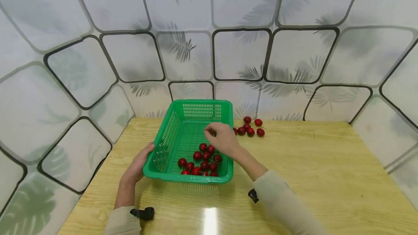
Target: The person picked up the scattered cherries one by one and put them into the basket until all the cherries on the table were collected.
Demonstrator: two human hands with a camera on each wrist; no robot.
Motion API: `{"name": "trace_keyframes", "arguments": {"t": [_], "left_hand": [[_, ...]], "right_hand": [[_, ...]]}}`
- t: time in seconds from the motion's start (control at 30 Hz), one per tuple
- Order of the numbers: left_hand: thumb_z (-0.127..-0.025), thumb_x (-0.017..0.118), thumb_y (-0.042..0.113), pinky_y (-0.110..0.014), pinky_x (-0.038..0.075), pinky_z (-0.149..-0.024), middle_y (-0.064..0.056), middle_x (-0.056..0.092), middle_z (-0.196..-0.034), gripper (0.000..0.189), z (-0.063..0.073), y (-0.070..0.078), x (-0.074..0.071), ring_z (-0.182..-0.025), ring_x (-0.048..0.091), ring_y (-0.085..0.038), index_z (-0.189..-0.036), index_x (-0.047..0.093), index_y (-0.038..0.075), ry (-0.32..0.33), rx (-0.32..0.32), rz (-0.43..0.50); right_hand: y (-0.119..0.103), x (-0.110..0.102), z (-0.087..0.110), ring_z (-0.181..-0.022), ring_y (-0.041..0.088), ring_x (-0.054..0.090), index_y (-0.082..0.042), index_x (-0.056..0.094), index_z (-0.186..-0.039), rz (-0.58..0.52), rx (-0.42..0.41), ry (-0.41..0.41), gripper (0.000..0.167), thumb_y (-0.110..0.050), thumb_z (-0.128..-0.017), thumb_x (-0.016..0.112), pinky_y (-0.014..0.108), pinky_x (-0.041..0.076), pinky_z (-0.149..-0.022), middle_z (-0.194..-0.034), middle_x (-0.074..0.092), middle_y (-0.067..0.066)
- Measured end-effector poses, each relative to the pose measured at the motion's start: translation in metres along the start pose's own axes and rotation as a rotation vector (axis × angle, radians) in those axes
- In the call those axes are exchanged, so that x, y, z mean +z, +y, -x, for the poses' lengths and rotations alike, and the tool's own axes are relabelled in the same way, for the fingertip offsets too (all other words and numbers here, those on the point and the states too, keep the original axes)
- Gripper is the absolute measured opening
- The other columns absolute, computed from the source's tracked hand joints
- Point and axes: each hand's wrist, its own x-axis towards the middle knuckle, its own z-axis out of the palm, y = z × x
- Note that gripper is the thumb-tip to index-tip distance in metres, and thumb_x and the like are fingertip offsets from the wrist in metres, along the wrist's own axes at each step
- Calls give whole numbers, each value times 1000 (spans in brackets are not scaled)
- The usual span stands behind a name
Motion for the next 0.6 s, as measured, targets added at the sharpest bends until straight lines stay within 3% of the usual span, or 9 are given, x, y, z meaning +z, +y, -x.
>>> {"name": "trace_keyframes", "arguments": {"t": [0.17, 0.4, 0.5, 0.6], "left_hand": [[-109, 26, 42, -26, 52, -79, -7, 56, -114, 65, 0, 1, 0, -89, 61, -10, -157, 13, 0, -7, 10, 6], [-109, 26, 43, -26, 52, -81, -11, 52, -121, 65, -1, -1, 0, -92, 60, -10, -156, 14, -1, -7, 17, 8], [-109, 27, 44, -25, 52, -81, -13, 50, -123, 67, -1, -1, -1, -91, 59, -9, -157, 13, 0, -14, 17, 4], [-109, 28, 45, -24, 51, -82, -11, 49, -126, 67, 0, -1, -2, -91, 59, -7, -157, 13, 0, 1, 12, 6]], "right_hand": [[33, -31, -1, -70, 17, 62, -4, 75, -94, 21, 152, 67, 16, -10, -93, 60, 34, 52, -64, -82, 71, 5], [101, -82, 15, -68, 24, 63, 0, 74, -97, 127, 373, 120, 21, -12, -92, 58, 37, 49, -65, -81, 71, 13], [129, -102, 30, -73, 28, 63, 1, 71, -105, 161, 500, 94, 25, -13, -94, 54, 35, 46, -61, -92, 70, 19], [152, -114, 44, -76, 30, 63, 3, 68, -114, 185, 596, -20, 30, -12, -95, 49, 33, 45, -57, -106, 67, 25]]}}
